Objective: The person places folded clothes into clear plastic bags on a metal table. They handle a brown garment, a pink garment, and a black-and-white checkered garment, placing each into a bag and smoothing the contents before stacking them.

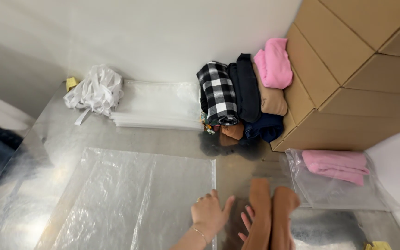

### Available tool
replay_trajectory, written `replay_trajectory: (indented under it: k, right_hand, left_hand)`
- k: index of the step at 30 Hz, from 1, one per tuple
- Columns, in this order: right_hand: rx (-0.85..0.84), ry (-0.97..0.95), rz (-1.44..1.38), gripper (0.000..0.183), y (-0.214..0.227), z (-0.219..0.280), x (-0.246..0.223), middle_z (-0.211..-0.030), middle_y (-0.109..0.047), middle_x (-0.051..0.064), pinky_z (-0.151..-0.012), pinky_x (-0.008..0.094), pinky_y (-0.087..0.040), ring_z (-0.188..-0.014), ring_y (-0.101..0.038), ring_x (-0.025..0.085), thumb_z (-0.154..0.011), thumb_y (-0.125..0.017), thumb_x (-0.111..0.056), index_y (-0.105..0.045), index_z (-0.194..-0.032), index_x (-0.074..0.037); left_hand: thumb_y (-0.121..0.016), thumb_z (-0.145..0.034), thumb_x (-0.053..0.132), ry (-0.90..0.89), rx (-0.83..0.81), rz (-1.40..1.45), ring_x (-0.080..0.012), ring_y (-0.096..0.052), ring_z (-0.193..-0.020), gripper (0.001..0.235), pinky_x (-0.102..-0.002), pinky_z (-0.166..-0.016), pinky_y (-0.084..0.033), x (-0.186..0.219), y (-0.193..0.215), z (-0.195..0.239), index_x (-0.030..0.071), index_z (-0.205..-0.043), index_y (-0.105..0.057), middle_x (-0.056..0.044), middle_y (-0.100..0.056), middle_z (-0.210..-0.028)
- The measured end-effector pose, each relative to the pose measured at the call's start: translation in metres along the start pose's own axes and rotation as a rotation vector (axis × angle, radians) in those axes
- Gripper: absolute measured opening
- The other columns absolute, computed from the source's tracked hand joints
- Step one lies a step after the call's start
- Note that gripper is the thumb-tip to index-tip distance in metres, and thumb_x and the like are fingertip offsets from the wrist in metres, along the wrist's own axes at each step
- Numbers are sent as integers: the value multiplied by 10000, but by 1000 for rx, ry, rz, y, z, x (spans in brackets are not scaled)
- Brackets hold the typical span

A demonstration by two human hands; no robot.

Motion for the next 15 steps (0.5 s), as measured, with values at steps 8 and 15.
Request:
replay_trajectory:
  k: [8, 15]
  right_hand:
    - [230, 131, -243, 773, -21, 4, -29, -1603, -339, 352, -1215, 667, -205, -1520, -387, 422, -1022, -680, -683, -483, -1600, -208]
    - [1387, -185, -20, 1180, -31, 6, -9, -1375, -635, 254, -1074, 388, -402, -1195, -569, 310, -864, -377, -927, -575, -1406, 103]
  left_hand:
    - [-616, -878, 291, 89, 288, -326, -252, -651, -659, 171, -374, -423, -471, -58, -82, -29, 143, -837, -541, -20, -606, -754]
    - [-570, -918, 183, 79, 253, -417, -184, -540, -574, 96, -334, -406, -355, -64, -84, -23, 164, -827, -545, 20, -560, -676]
Point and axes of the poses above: each hand's wrist, its own z-axis away from the middle knuckle, its own y-axis out of the back of the hand, x = y × z, the point moved 8 cm from there along -z, towards the middle knuckle
